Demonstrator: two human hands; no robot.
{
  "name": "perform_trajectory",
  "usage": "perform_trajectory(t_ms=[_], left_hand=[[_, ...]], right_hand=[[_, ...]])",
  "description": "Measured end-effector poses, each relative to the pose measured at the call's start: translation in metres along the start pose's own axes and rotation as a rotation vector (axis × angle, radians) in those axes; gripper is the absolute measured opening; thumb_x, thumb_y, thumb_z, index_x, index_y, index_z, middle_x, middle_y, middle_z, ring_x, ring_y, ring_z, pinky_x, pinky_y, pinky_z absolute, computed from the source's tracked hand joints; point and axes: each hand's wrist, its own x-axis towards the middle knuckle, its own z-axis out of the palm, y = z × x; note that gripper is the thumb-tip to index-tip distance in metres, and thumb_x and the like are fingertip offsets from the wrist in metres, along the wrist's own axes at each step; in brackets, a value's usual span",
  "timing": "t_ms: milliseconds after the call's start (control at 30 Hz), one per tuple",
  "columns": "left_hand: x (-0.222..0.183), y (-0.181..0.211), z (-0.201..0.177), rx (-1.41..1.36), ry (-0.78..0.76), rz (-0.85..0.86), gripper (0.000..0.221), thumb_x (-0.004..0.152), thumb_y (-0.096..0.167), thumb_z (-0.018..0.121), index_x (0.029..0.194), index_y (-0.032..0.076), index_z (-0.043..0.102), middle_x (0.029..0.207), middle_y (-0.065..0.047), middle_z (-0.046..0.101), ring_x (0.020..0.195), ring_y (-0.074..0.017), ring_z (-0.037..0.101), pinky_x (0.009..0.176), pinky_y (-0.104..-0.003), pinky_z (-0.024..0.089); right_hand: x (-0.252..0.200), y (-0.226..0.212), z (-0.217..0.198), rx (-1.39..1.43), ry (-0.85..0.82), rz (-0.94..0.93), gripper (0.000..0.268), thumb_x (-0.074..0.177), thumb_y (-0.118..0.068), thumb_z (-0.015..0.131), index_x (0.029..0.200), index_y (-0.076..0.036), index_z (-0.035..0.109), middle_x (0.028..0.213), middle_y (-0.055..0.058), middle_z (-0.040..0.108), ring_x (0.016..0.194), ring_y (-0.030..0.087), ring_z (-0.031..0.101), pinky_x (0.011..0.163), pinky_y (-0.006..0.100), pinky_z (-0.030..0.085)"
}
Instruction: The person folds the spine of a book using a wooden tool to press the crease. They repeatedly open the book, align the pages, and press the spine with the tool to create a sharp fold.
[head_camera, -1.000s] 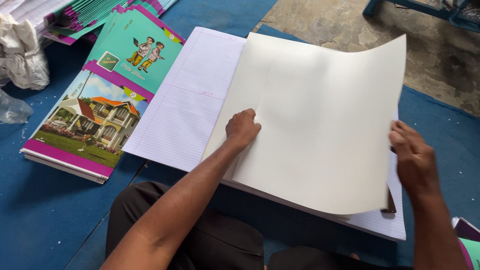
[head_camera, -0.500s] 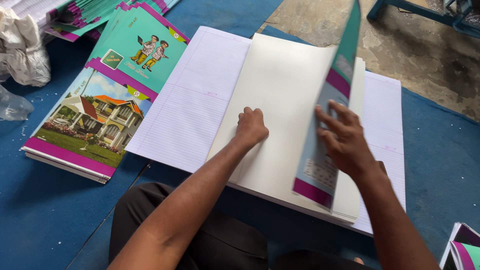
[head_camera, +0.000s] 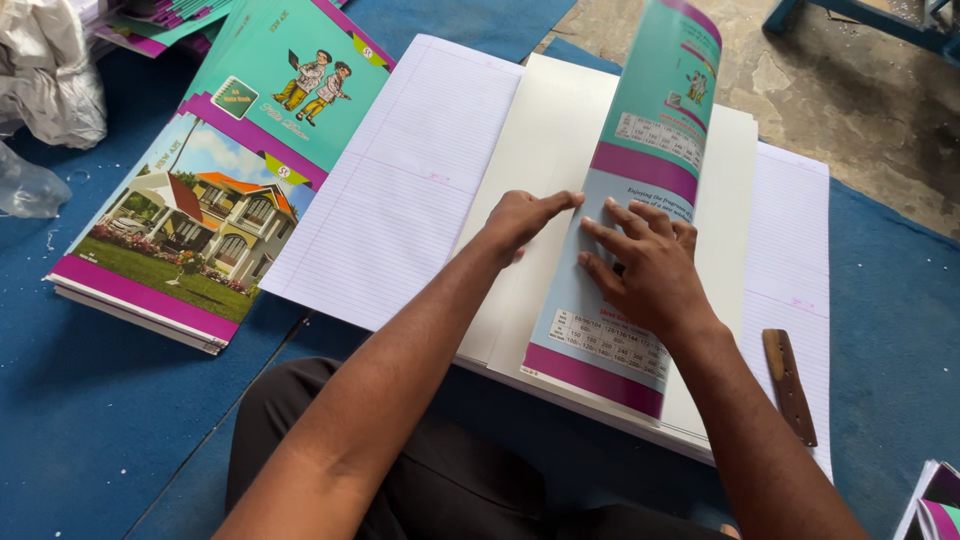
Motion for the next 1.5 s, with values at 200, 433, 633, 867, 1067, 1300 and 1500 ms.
perform_trajectory(t_ms=[200,433,633,867,1067,1300,1500], left_hand=[[-0.008,0.012,-0.005,0.108,0.044,-0.075,0.062,0.061,0.055,0.085,0.086,0.0,0.074,0.079,-0.01,0.067,0.08,-0.0253,0.068,0.068,-0.045,0.058],[0.001,0.01,-0.01,0.09,0.028,-0.068,0.061,0.062,0.053,0.087,0.086,-0.002,0.075,0.077,-0.01,0.063,0.073,-0.0239,0.067,0.067,-0.043,0.06],[0.013,0.004,-0.006,0.184,0.134,-0.067,0.04,0.066,0.03,0.088,0.079,-0.004,0.071,0.073,-0.014,0.072,0.065,-0.0231,0.071,0.065,-0.044,0.062],[0.029,-0.005,0.005,0.433,0.292,0.048,0.04,0.066,0.026,0.092,0.091,0.0,0.074,0.092,-0.019,0.077,0.089,-0.0285,0.076,0.084,-0.038,0.06],[0.039,-0.012,0.014,0.517,0.344,0.073,0.022,0.076,0.013,0.079,0.095,0.003,0.075,0.102,-0.021,0.075,0.1,-0.0332,0.074,0.091,-0.04,0.06],[0.038,-0.016,0.018,0.522,0.36,0.11,0.015,0.083,0.002,0.064,0.095,0.001,0.074,0.101,-0.023,0.075,0.101,-0.036,0.074,0.091,-0.042,0.06],[0.035,-0.013,0.016,0.54,0.361,0.102,0.016,0.082,0.003,0.065,0.097,0.0,0.071,0.102,-0.023,0.074,0.101,-0.0356,0.073,0.09,-0.042,0.06]], right_hand=[[0.005,0.016,0.004,0.158,-0.027,0.022,0.039,0.098,-0.038,0.06,0.13,-0.018,0.071,0.142,0.006,0.065,0.141,0.025,0.05,0.116,0.053,0.03],[0.024,0.079,0.017,0.307,0.074,0.436,0.082,0.096,-0.057,0.061,0.161,-0.012,0.037,0.162,0.035,0.021,0.151,0.051,0.016,0.119,0.061,0.023],[0.026,0.085,0.063,0.41,-0.064,0.477,0.096,0.089,-0.069,0.058,0.164,-0.02,0.025,0.169,0.029,0.001,0.156,0.048,0.002,0.124,0.057,0.021],[0.032,0.079,0.076,0.273,-0.147,0.528,0.097,0.087,-0.072,0.058,0.164,-0.024,0.024,0.17,0.025,-0.002,0.154,0.051,-0.004,0.121,0.062,0.022],[0.036,0.068,0.077,0.163,-0.214,0.564,0.097,0.085,-0.077,0.054,0.165,-0.03,0.022,0.171,0.021,-0.001,0.156,0.047,-0.004,0.115,0.064,0.034],[0.038,0.061,0.076,0.067,-0.245,0.563,0.098,0.086,-0.081,0.05,0.165,-0.032,0.022,0.172,0.019,0.002,0.156,0.046,-0.002,0.11,0.066,0.04],[0.038,0.06,0.079,0.021,-0.261,0.554,0.097,0.086,-0.081,0.046,0.165,-0.031,0.021,0.172,0.02,0.002,0.156,0.047,-0.001,0.107,0.066,0.043]])
